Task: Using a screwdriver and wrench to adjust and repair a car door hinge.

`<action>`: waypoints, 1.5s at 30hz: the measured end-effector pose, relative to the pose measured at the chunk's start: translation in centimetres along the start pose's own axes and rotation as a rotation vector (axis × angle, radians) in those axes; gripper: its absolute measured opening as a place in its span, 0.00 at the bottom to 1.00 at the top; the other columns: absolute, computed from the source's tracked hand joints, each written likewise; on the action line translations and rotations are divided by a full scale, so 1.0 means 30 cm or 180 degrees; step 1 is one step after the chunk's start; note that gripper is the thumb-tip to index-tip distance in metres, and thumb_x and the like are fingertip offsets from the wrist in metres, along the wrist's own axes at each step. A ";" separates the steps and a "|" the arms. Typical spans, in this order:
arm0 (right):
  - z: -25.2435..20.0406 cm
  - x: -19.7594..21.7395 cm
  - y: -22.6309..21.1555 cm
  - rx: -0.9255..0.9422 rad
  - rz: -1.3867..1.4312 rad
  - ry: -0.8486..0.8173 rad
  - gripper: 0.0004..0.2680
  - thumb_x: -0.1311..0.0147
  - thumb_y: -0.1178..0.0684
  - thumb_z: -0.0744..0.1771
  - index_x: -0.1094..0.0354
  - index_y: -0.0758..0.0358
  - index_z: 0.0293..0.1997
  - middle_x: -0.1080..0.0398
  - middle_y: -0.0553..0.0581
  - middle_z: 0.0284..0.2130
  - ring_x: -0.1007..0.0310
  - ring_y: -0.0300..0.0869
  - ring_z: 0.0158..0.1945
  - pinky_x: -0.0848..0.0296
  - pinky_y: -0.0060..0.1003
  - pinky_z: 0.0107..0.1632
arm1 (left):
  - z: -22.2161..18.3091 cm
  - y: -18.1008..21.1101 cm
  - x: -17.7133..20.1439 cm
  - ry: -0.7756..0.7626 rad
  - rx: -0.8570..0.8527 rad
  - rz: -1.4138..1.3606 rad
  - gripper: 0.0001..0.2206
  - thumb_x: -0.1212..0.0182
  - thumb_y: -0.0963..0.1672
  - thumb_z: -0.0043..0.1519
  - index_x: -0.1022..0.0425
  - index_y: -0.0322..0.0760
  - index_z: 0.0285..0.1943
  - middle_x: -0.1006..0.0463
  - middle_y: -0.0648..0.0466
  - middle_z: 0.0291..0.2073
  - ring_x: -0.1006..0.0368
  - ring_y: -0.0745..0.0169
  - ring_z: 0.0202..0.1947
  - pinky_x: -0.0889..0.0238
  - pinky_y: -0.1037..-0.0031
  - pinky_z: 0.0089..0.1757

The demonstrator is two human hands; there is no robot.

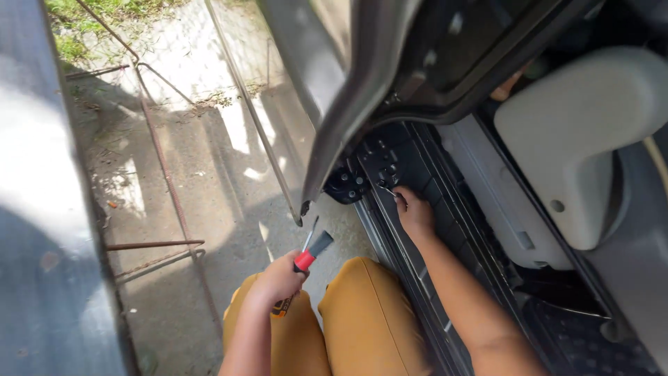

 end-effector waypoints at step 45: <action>0.067 -0.059 0.019 0.0408 -0.1055 0.0344 0.09 0.54 0.40 0.70 0.34 0.30 0.56 0.26 0.47 0.44 0.20 0.52 0.45 0.21 0.54 0.48 | 0.213 -0.398 -0.137 -0.1324 -0.1964 -0.5226 0.06 0.50 0.42 0.69 0.39 0.42 0.52 0.39 0.56 0.29 0.31 0.58 0.34 0.29 0.56 0.45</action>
Point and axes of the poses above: each hand's wrist, its own z-axis towards the middle knuckle, its own x-axis out of the back of the hand, y = z × x, the point moved 5 cm from there along z, towards the middle knuckle
